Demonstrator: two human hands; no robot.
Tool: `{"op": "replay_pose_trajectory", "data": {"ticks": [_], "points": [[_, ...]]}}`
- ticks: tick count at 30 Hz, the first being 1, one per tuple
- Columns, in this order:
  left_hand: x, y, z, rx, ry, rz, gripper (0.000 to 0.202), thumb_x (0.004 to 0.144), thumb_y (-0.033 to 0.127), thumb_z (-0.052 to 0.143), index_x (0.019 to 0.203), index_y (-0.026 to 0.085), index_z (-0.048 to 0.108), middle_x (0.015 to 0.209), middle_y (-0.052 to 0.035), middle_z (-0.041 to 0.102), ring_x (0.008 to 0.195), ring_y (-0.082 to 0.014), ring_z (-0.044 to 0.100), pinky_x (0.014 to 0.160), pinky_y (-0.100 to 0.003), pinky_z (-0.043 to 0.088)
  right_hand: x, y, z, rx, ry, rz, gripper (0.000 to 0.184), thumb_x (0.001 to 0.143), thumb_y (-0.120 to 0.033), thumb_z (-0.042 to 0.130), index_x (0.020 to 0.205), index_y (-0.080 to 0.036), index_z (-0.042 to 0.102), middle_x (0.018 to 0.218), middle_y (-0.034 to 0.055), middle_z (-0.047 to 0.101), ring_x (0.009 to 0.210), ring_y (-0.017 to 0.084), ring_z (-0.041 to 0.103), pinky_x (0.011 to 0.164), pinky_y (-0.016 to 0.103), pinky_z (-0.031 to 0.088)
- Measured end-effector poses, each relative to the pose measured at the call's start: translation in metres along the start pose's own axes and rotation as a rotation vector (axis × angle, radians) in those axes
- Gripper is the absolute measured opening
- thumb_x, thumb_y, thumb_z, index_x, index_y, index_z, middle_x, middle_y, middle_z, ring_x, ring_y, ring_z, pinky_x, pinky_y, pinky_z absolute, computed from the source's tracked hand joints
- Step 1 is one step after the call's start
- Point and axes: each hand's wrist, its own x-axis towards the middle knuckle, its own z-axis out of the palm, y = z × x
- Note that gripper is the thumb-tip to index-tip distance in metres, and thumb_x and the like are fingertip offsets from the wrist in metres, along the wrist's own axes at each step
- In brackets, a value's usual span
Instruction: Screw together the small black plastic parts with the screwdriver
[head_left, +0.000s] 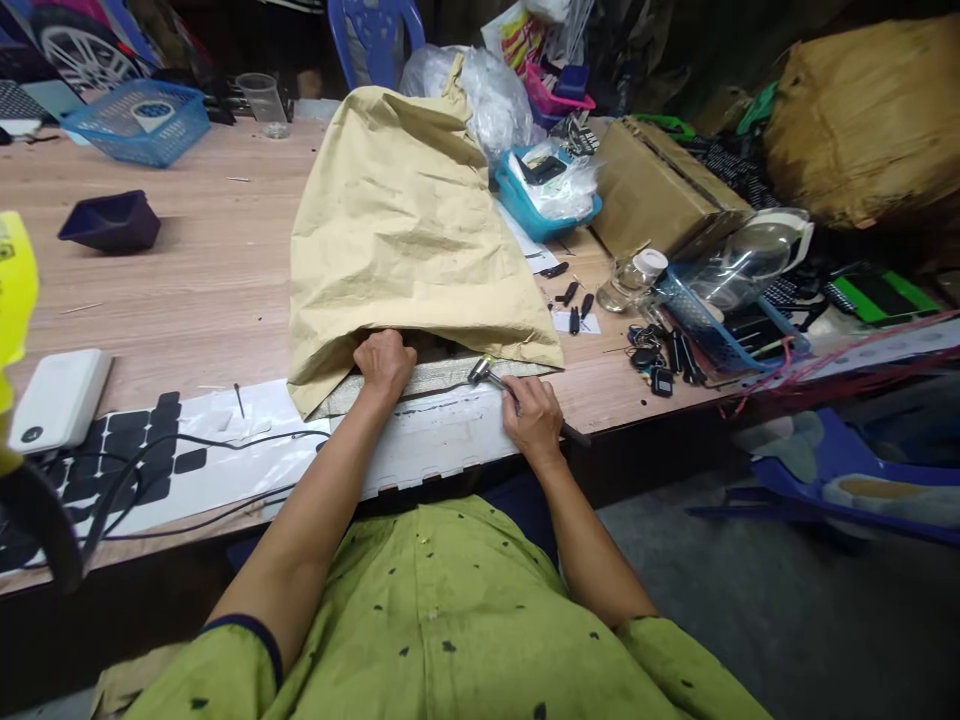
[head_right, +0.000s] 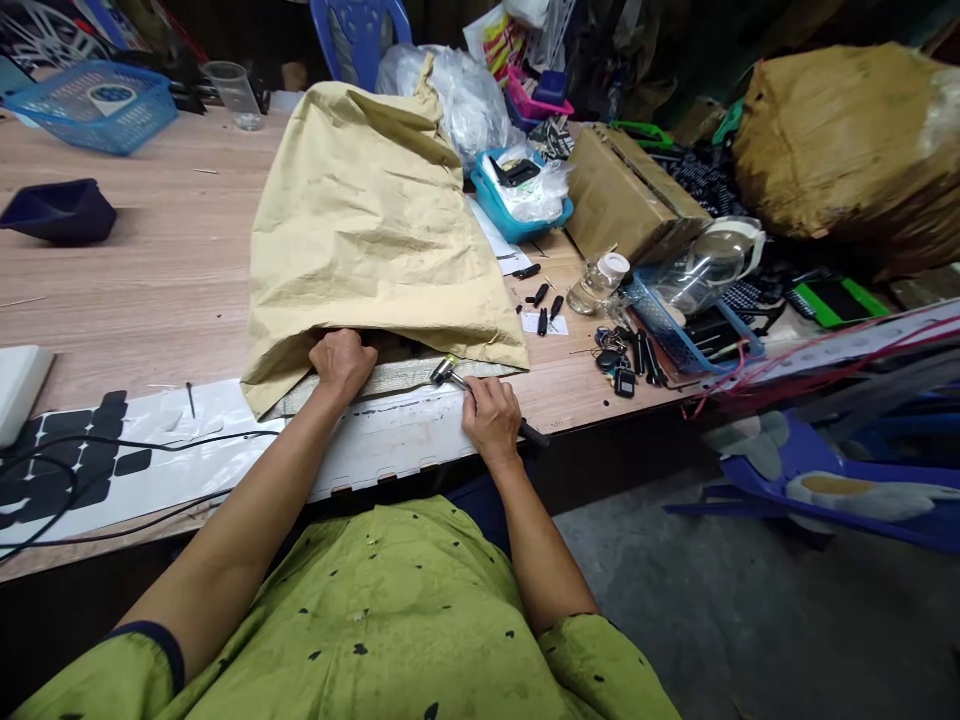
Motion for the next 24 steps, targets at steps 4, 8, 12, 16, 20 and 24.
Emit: {"op": "replay_pose_trajectory", "data": {"ticks": [4, 8, 12, 16, 20, 24], "points": [[-0.013, -0.02, 0.006, 0.0, 0.049, 0.07, 0.031, 0.085, 0.032, 0.059, 0.104, 0.016, 0.077, 0.101, -0.0164, 0.074, 0.101, -0.0347, 0.069, 0.082, -0.041, 0.053, 0.0, -0.001, 0.001, 0.001, 0.009, 0.003, 0.026, 0.094, -0.016, 0.052, 0.109, -0.021, 0.072, 0.091, 0.0081, 0.066, 0.085, 0.024, 0.052, 0.078, 0.034, 0.043], [-0.037, -0.047, 0.015, -0.144, 0.067, 0.347, 0.023, 0.087, 0.033, 0.062, 0.102, 0.022, 0.075, 0.099, -0.008, 0.071, 0.093, -0.0259, 0.067, 0.075, -0.033, 0.051, -0.001, -0.001, 0.0, 0.005, 0.015, 0.002, 0.025, 0.094, -0.017, 0.052, 0.108, -0.021, 0.073, 0.09, 0.0081, 0.066, 0.084, 0.024, 0.052, 0.077, 0.035, 0.042], [-0.062, -0.063, 0.033, -0.3, 0.032, 0.599, 0.016, 0.086, 0.033, 0.066, 0.095, 0.024, 0.074, 0.09, -0.0032, 0.068, 0.087, -0.0212, 0.064, 0.075, -0.03, 0.049, 0.0, 0.0, 0.0, 0.017, -0.006, 0.023, 0.026, 0.094, -0.017, 0.052, 0.108, -0.022, 0.073, 0.092, 0.0085, 0.066, 0.086, 0.025, 0.053, 0.077, 0.036, 0.043], [-0.07, -0.066, 0.051, -0.403, 0.055, 0.66, 0.018, 0.088, 0.033, 0.065, 0.1, 0.024, 0.076, 0.09, -0.003, 0.068, 0.084, -0.0195, 0.063, 0.076, -0.03, 0.05, 0.001, 0.004, 0.0, 0.029, 0.011, 0.007, 0.024, 0.094, -0.018, 0.054, 0.108, -0.022, 0.073, 0.091, 0.0083, 0.068, 0.084, 0.024, 0.054, 0.077, 0.035, 0.044], [-0.067, -0.067, 0.058, -0.459, 0.087, 0.653, 0.018, 0.086, 0.031, 0.069, 0.101, 0.024, 0.075, 0.09, -0.0023, 0.068, 0.083, -0.0192, 0.063, 0.076, -0.031, 0.05, 0.002, 0.006, -0.003, 0.08, 0.034, -0.025, 0.024, 0.095, -0.02, 0.054, 0.107, -0.022, 0.074, 0.09, 0.0077, 0.071, 0.081, 0.023, 0.058, 0.076, 0.035, 0.047], [-0.065, -0.067, 0.059, -0.477, 0.075, 0.658, 0.015, 0.085, 0.028, 0.07, 0.098, 0.024, 0.075, 0.09, -0.0022, 0.069, 0.084, -0.0195, 0.063, 0.076, -0.031, 0.05, 0.002, 0.0, -0.014, 0.199, 0.039, -0.039, 0.025, 0.098, -0.022, 0.051, 0.11, -0.024, 0.074, 0.091, 0.007, 0.072, 0.084, 0.023, 0.063, 0.079, 0.035, 0.051]]}}
